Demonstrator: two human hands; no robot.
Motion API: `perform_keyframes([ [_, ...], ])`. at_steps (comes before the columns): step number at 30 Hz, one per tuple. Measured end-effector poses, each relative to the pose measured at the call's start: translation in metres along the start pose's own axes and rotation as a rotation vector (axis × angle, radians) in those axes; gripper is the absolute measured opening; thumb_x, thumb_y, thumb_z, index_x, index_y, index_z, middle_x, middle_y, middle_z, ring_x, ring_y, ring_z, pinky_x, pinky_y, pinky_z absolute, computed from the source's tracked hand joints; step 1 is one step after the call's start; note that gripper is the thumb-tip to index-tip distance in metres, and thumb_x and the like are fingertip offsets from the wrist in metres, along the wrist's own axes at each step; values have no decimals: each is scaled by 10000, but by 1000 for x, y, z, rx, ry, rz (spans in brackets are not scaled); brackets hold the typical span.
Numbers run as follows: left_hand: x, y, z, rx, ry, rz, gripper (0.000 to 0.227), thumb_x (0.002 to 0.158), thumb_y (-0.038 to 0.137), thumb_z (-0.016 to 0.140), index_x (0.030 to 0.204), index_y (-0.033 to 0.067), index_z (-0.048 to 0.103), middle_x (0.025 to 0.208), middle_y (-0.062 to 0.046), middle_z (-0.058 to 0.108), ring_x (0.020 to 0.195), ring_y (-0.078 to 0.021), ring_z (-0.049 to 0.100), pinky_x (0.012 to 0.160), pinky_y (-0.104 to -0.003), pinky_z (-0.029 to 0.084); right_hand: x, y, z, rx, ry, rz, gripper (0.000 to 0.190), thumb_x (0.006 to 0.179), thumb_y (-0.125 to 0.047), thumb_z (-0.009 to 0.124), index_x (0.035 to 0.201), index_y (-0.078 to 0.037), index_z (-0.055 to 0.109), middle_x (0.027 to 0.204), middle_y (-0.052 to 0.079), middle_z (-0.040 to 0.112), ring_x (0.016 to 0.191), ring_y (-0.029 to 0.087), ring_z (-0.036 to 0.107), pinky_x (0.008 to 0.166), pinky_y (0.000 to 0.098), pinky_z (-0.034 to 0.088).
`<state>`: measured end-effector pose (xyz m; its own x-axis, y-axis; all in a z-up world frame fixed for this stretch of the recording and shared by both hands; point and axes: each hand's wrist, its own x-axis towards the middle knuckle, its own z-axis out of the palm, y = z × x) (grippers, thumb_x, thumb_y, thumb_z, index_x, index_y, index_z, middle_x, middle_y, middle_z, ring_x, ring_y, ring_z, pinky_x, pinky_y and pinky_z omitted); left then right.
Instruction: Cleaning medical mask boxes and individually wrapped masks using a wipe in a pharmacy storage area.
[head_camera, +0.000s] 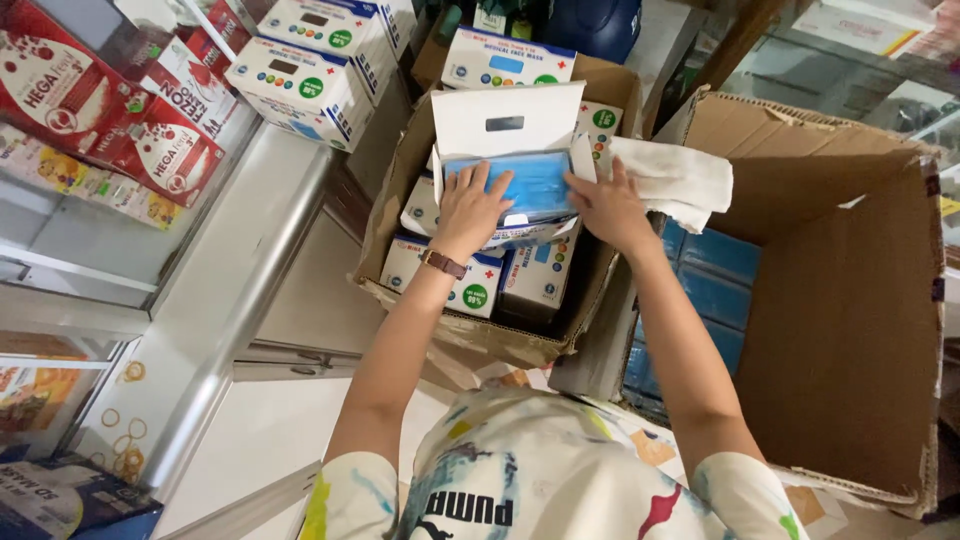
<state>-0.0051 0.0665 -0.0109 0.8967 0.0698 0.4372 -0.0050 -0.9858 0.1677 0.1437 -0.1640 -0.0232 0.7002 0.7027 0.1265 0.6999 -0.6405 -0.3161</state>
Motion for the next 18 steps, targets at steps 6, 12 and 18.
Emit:
perform_keyframes([
  [6,-2,3,-1,-12,-11,-17,446,979,369,655,1385,189,613,1369,-174,561,1300,-365,488,1096,-600,380,-4,-12,-44,53,-54,55,369,868,-395,754,1185,-217,692,1264,99,727,1471,423,437,1202,509,391],
  [12,-8,9,0,0,84,-82,447,950,376,681,1371,234,632,1364,-165,566,1301,-360,487,1092,-612,374,3,-18,-57,63,-142,101,383,782,-449,843,1089,-247,738,1319,195,624,1424,430,393,1100,540,370],
  [18,-7,10,3,9,90,-97,455,939,391,702,1367,248,648,1363,-185,564,1295,-383,490,1112,-608,381,15,-28,-46,-60,-247,206,381,767,-428,842,1013,-173,702,1261,124,708,1454,420,405,1129,565,374],
])
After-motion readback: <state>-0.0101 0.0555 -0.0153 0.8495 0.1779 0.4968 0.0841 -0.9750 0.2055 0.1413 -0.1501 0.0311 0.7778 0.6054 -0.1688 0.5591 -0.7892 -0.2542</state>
